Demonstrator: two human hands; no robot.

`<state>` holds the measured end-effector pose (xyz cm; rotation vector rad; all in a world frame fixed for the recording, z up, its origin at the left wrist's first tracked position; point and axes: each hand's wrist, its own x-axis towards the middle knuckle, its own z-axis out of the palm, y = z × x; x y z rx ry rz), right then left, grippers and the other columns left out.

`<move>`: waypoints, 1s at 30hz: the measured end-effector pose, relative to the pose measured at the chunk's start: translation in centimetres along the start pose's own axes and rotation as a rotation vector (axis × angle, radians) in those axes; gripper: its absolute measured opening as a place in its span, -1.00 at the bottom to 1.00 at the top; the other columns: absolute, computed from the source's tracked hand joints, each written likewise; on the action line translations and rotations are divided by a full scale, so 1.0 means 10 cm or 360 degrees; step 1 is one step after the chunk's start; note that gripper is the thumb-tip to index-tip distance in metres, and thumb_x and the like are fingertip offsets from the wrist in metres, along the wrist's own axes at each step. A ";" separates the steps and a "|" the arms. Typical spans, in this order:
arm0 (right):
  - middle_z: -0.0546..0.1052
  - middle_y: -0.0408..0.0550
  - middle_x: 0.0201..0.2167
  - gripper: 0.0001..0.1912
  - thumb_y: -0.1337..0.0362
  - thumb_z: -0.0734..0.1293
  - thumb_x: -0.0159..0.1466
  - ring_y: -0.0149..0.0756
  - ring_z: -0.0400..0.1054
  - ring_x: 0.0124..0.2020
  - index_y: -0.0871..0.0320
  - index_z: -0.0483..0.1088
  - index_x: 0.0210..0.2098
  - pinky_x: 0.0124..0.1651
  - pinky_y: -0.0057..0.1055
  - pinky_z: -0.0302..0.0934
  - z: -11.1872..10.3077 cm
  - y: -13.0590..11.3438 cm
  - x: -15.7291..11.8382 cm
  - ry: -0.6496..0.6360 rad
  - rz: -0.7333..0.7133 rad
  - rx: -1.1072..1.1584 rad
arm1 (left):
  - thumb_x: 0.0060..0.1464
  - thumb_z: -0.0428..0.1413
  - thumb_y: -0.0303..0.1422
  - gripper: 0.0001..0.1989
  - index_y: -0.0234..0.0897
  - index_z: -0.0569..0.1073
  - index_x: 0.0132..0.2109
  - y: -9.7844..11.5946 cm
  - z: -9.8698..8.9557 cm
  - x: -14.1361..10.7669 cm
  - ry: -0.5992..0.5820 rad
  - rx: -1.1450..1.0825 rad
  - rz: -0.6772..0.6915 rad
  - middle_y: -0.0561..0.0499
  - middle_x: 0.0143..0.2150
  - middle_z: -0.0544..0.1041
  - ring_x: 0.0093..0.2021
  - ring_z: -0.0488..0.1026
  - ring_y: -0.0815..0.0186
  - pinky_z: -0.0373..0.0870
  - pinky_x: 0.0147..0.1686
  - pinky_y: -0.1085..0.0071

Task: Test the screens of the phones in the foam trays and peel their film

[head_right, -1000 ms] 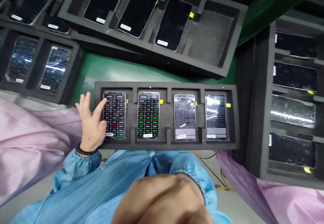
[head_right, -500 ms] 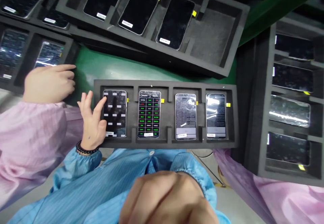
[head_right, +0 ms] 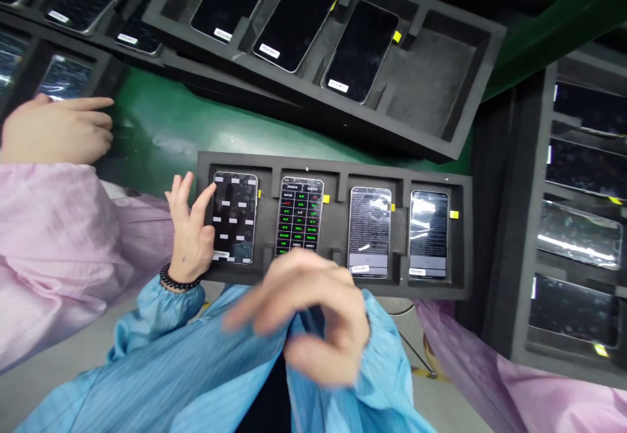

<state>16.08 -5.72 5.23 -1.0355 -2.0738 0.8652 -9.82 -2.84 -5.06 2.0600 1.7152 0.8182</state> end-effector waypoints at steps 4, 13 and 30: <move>0.44 0.07 0.25 -0.68 0.21 0.12 0.47 -0.15 0.31 0.24 0.13 0.44 0.05 0.28 -0.08 0.27 0.18 0.20 0.42 -0.0029 0.0130 -0.0184 | 0.33 -0.35 0.09 -0.29 -0.14 -0.02 0.47 -0.01 0.01 0.01 0.0030 -0.0033 -0.0120 -0.15 0.53 -0.09 0.54 -0.24 0.02 -0.34 0.47 -0.11; 0.06 0.20 0.47 -0.57 0.18 0.16 0.46 0.04 0.05 0.43 0.23 0.35 0.21 0.44 0.27 -0.15 0.62 0.45 1.09 -0.0389 -0.0157 -0.1026 | 0.40 -0.36 -0.07 -0.36 -0.20 -0.18 0.50 -0.13 0.07 0.00 -0.0092 -0.0145 -0.0259 -0.19 0.53 -0.07 0.55 -0.22 0.17 -0.34 0.50 0.00; 0.17 0.25 0.42 -0.58 0.16 0.17 0.46 0.08 0.17 0.34 0.20 0.38 0.20 0.41 0.34 -0.15 0.46 0.61 0.79 -0.0297 0.0005 -0.1131 | 0.40 -0.32 -0.09 -0.37 -0.18 -0.15 0.49 -0.11 0.04 0.02 -0.0106 -0.0201 -0.0290 -0.18 0.52 -0.03 0.54 -0.19 0.14 -0.33 0.49 -0.08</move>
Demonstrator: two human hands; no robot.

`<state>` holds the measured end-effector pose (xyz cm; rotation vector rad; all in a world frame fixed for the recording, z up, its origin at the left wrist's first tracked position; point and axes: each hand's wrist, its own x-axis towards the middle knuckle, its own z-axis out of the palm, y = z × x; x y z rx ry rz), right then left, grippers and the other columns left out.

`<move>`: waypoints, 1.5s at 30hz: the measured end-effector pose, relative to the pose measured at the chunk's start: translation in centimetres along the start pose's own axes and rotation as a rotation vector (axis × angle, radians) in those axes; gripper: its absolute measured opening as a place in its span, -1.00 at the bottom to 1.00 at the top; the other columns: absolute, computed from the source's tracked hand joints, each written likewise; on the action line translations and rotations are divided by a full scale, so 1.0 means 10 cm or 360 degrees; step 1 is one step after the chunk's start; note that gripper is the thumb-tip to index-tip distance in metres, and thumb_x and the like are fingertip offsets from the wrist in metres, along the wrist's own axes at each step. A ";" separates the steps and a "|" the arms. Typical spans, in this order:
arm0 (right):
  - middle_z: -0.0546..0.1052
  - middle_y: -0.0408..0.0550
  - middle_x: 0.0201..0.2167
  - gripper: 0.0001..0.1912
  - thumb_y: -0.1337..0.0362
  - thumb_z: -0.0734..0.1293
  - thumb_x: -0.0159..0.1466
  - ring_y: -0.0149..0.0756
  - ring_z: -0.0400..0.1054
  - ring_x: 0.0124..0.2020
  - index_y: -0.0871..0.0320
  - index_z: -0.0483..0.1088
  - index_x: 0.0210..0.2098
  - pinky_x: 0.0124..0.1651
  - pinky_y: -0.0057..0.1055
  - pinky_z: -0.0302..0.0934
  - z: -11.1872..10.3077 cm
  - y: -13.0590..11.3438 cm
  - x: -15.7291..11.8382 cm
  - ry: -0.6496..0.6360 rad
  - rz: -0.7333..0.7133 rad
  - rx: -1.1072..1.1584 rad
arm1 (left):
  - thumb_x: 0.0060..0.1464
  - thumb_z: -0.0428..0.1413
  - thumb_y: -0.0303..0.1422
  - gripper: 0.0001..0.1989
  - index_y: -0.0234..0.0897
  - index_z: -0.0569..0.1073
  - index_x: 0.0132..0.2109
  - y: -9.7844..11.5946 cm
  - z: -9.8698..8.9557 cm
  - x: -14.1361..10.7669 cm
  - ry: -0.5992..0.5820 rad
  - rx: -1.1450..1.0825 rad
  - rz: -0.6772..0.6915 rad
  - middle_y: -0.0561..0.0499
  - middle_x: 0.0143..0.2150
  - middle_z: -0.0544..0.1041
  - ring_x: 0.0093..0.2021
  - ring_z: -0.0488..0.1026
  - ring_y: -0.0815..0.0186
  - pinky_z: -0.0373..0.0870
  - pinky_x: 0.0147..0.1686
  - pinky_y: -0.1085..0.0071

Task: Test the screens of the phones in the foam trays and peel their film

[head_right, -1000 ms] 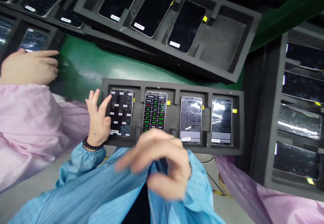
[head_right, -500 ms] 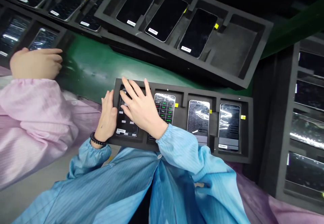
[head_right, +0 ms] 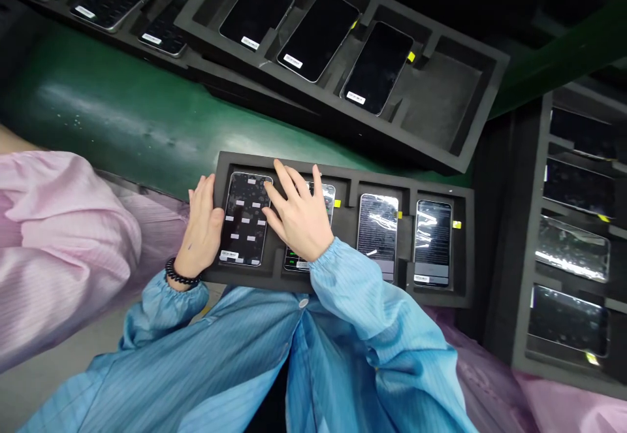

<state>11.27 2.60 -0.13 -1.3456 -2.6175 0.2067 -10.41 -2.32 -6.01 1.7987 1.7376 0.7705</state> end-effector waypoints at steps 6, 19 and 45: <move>0.21 0.18 0.40 -0.65 0.19 0.20 0.44 0.00 0.21 0.32 0.15 0.44 0.12 0.43 0.32 -0.16 -0.02 -0.09 -0.11 -0.0040 -0.0207 0.0070 | 0.40 -0.32 -0.10 -0.37 -0.21 -0.14 0.49 0.00 -0.01 0.00 -0.0013 0.0004 -0.0008 -0.20 0.52 -0.02 0.54 -0.18 0.15 -0.34 0.50 -0.05; 0.11 0.25 0.44 -0.52 0.15 0.17 0.46 0.05 0.15 0.36 0.26 0.30 0.27 0.42 0.31 -0.14 0.07 -0.15 0.23 -0.0033 -0.0128 0.0020 | 0.40 -0.31 -0.09 -0.37 -0.20 -0.11 0.49 0.00 0.00 0.01 -0.0011 -0.0034 -0.0028 -0.17 0.52 -0.01 0.54 -0.18 0.19 -0.35 0.50 -0.03; 0.20 0.21 0.41 -0.59 0.15 0.22 0.43 0.01 0.17 0.35 0.21 0.38 0.18 0.44 0.33 -0.19 0.14 -0.46 -0.06 -0.0150 -0.0423 0.0225 | 0.39 -0.26 -0.10 -0.41 -0.09 -0.01 0.47 -0.13 -0.03 -0.02 -0.0038 -0.0270 -0.0016 -0.03 0.52 0.01 0.54 -0.17 0.17 -0.43 0.51 0.00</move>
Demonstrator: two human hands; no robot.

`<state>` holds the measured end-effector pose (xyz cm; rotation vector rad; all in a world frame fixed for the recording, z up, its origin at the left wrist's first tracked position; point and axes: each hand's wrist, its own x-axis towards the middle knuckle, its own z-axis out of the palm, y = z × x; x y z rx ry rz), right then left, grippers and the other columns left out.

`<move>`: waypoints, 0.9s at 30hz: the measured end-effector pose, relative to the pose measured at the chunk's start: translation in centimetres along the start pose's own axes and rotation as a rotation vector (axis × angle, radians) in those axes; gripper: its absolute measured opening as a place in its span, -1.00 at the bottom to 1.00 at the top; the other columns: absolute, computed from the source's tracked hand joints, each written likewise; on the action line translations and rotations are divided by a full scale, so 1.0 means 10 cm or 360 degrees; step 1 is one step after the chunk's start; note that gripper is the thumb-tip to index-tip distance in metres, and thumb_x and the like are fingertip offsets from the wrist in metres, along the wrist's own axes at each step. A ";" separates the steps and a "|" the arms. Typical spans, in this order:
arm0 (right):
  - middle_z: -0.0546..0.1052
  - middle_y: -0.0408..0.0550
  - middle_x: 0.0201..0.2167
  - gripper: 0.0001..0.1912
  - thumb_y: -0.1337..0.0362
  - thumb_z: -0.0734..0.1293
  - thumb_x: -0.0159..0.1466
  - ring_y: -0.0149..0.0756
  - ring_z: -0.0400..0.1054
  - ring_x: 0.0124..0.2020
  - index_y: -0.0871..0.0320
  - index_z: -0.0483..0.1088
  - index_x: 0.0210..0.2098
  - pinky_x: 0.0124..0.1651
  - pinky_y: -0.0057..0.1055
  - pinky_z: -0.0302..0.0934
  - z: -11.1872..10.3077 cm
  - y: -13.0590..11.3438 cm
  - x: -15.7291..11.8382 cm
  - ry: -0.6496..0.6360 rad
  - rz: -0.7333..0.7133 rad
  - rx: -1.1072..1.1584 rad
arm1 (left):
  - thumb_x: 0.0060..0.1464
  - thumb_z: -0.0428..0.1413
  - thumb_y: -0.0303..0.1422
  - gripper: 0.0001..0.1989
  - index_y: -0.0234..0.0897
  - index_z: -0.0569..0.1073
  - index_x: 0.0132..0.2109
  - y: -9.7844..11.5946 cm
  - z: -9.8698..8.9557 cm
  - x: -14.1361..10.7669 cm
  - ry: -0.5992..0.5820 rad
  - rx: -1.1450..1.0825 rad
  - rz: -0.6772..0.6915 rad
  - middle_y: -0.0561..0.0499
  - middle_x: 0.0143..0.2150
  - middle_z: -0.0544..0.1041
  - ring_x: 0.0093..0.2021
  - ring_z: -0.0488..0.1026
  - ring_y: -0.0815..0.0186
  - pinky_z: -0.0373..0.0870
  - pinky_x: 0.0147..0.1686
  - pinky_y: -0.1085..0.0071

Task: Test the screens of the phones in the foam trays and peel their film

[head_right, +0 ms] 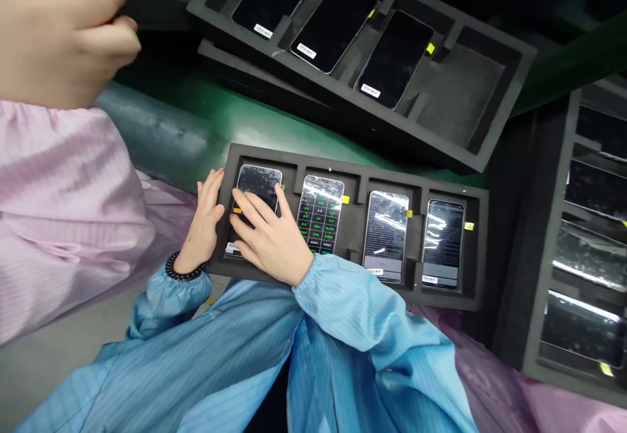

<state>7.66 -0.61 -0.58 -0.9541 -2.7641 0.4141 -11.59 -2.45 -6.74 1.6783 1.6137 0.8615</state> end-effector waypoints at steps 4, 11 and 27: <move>0.24 0.15 0.40 -0.63 0.17 0.21 0.44 -0.06 0.21 0.33 0.18 0.42 0.14 0.47 0.28 -0.22 -0.01 -0.05 -0.20 0.0035 -0.0031 0.0005 | 0.39 -0.26 -0.09 -0.41 -0.10 -0.01 0.47 0.02 0.00 0.00 -0.0005 -0.0004 -0.0012 -0.04 0.52 0.01 0.54 -0.17 0.18 -0.44 0.51 -0.02; 0.24 0.18 0.39 -0.63 0.18 0.23 0.43 -0.06 0.21 0.33 0.16 0.42 0.15 0.46 0.25 -0.24 -0.07 -0.06 -0.54 0.0055 0.0187 -0.0027 | 0.39 -0.27 -0.05 -0.41 -0.07 0.01 0.46 0.03 -0.01 0.00 0.0003 0.0005 -0.0011 0.01 0.51 0.02 0.54 -0.17 0.10 -0.42 0.52 -0.07; 0.24 0.17 0.39 -0.62 0.17 0.23 0.42 -0.05 0.20 0.33 0.20 0.40 0.13 0.41 0.32 -0.05 0.12 -0.19 -0.33 -0.0015 -0.0212 0.0066 | 0.39 -0.28 -0.06 -0.41 -0.09 0.00 0.46 -0.03 0.01 0.02 0.0017 0.0024 0.0016 -0.05 0.52 0.02 0.54 -0.16 0.19 -0.43 0.51 0.00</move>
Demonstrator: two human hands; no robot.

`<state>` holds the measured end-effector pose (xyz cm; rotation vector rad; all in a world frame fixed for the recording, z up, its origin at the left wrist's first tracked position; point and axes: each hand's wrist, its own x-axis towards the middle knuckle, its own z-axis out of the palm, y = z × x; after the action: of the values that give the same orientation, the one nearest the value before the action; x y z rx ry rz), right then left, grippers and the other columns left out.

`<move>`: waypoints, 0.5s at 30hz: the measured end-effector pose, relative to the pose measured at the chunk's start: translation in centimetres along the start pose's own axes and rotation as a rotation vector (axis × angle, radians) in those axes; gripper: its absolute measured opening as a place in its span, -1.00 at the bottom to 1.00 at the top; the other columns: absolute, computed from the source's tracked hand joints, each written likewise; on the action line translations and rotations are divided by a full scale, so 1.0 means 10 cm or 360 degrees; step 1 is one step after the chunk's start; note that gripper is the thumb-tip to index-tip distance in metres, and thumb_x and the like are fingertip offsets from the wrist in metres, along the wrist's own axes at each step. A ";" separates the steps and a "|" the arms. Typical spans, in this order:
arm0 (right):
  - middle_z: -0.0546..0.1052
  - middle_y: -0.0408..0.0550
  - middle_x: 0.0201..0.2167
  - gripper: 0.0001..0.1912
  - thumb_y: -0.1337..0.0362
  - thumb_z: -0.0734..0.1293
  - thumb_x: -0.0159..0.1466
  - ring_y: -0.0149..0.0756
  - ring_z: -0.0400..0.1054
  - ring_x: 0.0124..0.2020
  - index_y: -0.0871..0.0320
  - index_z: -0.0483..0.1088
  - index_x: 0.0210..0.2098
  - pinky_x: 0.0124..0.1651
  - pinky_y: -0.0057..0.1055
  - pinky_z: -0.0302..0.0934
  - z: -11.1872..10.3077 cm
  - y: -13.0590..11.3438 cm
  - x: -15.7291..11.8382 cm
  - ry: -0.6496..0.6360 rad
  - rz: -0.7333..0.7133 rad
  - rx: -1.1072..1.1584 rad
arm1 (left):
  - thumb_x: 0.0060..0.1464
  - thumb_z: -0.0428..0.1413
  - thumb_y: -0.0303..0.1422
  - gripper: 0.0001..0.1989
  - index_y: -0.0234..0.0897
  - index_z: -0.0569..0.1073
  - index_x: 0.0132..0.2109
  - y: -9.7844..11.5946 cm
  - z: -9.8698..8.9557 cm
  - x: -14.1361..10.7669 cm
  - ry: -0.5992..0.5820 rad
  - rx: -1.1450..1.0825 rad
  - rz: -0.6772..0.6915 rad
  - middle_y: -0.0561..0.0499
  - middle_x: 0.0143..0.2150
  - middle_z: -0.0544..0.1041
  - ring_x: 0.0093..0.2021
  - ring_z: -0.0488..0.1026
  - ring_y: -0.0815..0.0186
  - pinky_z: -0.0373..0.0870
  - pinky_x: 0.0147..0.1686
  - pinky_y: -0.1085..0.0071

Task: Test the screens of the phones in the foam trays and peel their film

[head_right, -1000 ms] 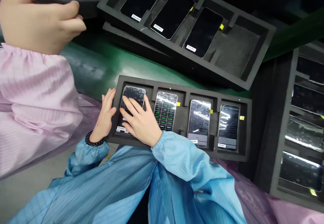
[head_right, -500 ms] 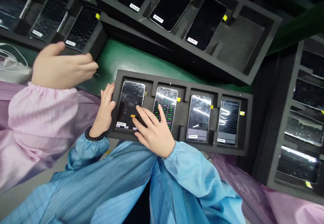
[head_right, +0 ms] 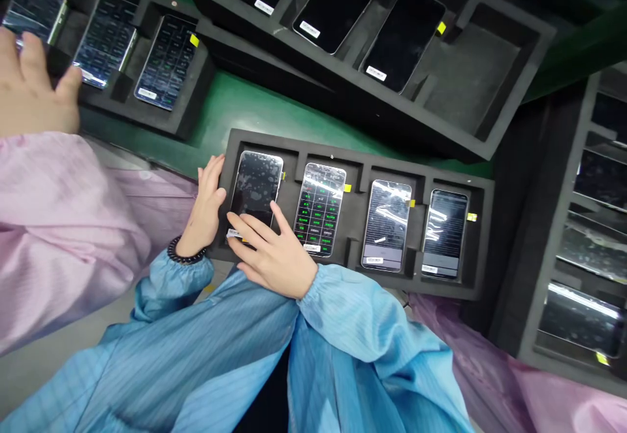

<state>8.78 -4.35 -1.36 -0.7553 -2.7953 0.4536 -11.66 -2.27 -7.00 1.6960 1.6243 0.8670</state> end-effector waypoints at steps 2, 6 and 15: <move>0.24 0.17 0.39 -0.61 0.15 0.23 0.42 -0.05 0.20 0.34 0.21 0.40 0.14 0.41 0.30 -0.03 0.01 -0.01 0.05 0.0002 -0.0028 -0.0006 | 0.39 -0.28 -0.05 -0.40 -0.09 0.00 0.46 0.00 0.00 0.00 0.0000 0.0007 0.0012 -0.06 0.52 0.01 0.54 -0.16 0.20 -0.43 0.51 0.01; 0.29 0.17 0.36 -0.64 0.15 0.19 0.44 -0.09 0.23 0.32 0.20 0.44 0.07 0.47 0.27 -0.19 -0.06 0.00 -0.03 0.0080 -0.0011 -0.0008 | 0.39 -0.29 -0.05 -0.40 -0.10 -0.01 0.46 0.01 0.00 0.00 -0.0006 0.0012 0.0007 -0.06 0.52 0.01 0.54 -0.16 0.21 -0.43 0.51 0.01; 0.37 0.09 0.32 -0.65 0.19 0.18 0.45 -0.14 0.29 0.25 0.15 0.44 0.11 0.52 0.11 -0.38 -0.33 0.13 -0.41 0.0155 0.0249 -0.0019 | 0.38 -0.29 -0.03 -0.39 -0.12 0.01 0.46 0.06 -0.02 0.00 -0.0008 0.0007 -0.0035 -0.07 0.51 0.03 0.54 -0.16 0.21 -0.42 0.51 0.03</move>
<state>13.73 -4.59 0.78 -0.9763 -2.6623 0.4151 -11.45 -2.32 -6.41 1.6791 1.6396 0.8479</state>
